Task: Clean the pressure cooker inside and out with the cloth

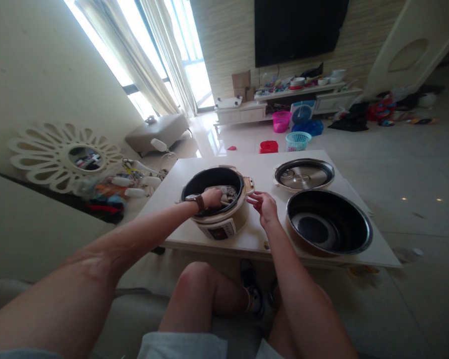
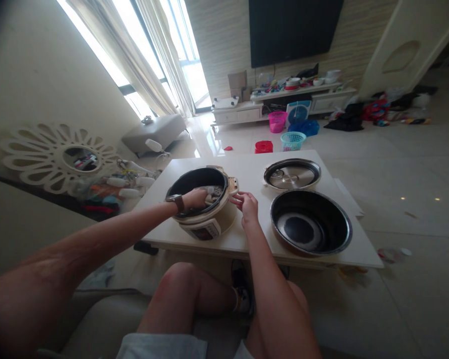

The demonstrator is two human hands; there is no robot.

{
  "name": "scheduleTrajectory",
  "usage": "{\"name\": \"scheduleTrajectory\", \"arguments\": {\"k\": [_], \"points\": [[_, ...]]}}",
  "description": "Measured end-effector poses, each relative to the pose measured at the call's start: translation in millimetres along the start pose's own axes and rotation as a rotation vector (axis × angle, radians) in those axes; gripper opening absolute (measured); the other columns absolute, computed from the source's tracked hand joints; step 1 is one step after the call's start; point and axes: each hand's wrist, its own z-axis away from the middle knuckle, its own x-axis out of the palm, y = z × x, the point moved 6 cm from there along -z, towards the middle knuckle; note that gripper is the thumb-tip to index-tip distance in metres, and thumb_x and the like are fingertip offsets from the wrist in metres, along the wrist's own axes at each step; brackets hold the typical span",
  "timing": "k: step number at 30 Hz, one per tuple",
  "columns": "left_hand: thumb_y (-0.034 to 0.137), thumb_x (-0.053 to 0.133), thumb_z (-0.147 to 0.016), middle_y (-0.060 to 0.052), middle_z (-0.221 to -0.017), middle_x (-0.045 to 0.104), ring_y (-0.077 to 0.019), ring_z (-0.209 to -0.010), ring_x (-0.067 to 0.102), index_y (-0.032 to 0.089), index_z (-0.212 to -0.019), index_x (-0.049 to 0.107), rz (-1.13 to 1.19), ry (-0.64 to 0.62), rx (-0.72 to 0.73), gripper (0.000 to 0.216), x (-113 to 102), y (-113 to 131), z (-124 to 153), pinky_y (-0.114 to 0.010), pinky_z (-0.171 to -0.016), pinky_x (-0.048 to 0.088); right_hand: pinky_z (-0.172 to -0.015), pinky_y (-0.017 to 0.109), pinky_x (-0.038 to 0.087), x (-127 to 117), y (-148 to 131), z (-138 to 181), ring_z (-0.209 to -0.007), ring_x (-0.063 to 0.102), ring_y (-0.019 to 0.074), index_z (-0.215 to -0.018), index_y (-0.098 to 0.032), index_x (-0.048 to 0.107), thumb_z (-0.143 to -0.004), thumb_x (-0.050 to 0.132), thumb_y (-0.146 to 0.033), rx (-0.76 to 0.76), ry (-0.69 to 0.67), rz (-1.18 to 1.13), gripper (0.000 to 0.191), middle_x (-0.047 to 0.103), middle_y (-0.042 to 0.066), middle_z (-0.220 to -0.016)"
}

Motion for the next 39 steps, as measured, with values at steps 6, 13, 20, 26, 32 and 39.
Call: {"name": "scheduleTrajectory", "arguments": {"k": [6, 13, 20, 26, 32, 39], "points": [[0.037, 0.074, -0.086, -0.019, -0.116, 0.080, -0.0319, -0.116, 0.074, 0.015, -0.104, 0.077, 0.360, 0.072, -0.146, 0.028, 2, -27, -2, -0.034, -0.098, 0.057, -0.052, 0.017, 0.041, -1, 0, -2, -0.064, 0.077, 0.0154, -0.080, -0.019, 0.067, -0.072, 0.056, -0.020, 0.013, 0.016, -0.009, 0.014, 0.081, 0.003, -0.077], [0.022, 0.058, -0.098, -0.018, -0.116, 0.080, -0.0233, -0.100, 0.080, 0.012, -0.123, 0.069, 1.232, 0.097, -0.165, 0.030, -21, -59, 3, -0.032, -0.089, 0.065, -0.049, 0.018, 0.040, -1, 3, -4, -0.062, 0.076, 0.0154, -0.078, -0.020, 0.066, -0.070, 0.056, -0.021, 0.005, 0.014, -0.020, 0.013, 0.081, 0.001, -0.076], [0.006, 0.077, -0.074, -0.013, -0.109, 0.080, -0.0239, -0.090, 0.078, 0.014, -0.125, 0.068, 1.645, -0.033, -0.035, 0.052, -9, -1, 5, -0.035, -0.081, 0.066, -0.048, 0.019, 0.038, -1, 3, -6, -0.061, 0.075, 0.0160, -0.077, -0.020, 0.066, -0.070, 0.057, -0.020, 0.008, 0.022, -0.019, 0.011, 0.081, 0.002, -0.076], [0.005, 0.076, -0.070, -0.008, -0.108, 0.082, -0.0219, -0.094, 0.074, 0.014, -0.107, 0.081, 1.063, -0.156, 0.269, 0.039, -30, 0, 36, -0.027, -0.084, 0.059, -0.050, 0.020, 0.040, -1, 4, -6, -0.062, 0.075, 0.0168, -0.076, -0.020, 0.066, -0.071, 0.057, -0.021, 0.011, 0.022, -0.018, 0.011, 0.081, 0.003, -0.076], [0.005, 0.075, -0.073, -0.013, -0.089, 0.081, -0.0281, -0.090, 0.076, 0.016, -0.082, 0.082, -0.026, -0.109, 0.157, 0.016, -55, -46, 44, -0.033, -0.085, 0.054, -0.051, 0.021, 0.039, -1, 3, -5, -0.061, 0.075, 0.0165, -0.077, -0.020, 0.066, -0.070, 0.056, -0.021, 0.005, 0.026, -0.003, 0.012, 0.081, 0.002, -0.076], [0.005, 0.061, -0.091, -0.020, -0.102, 0.081, -0.0306, -0.115, 0.072, 0.014, -0.085, 0.082, -0.204, 0.196, 0.151, 0.023, -48, -41, 29, -0.041, -0.103, 0.048, -0.053, 0.019, 0.040, -1, 1, -2, -0.061, 0.076, 0.0154, -0.078, -0.020, 0.067, -0.073, 0.056, -0.020, 0.011, 0.018, 0.004, 0.012, 0.081, 0.002, -0.075]]}}
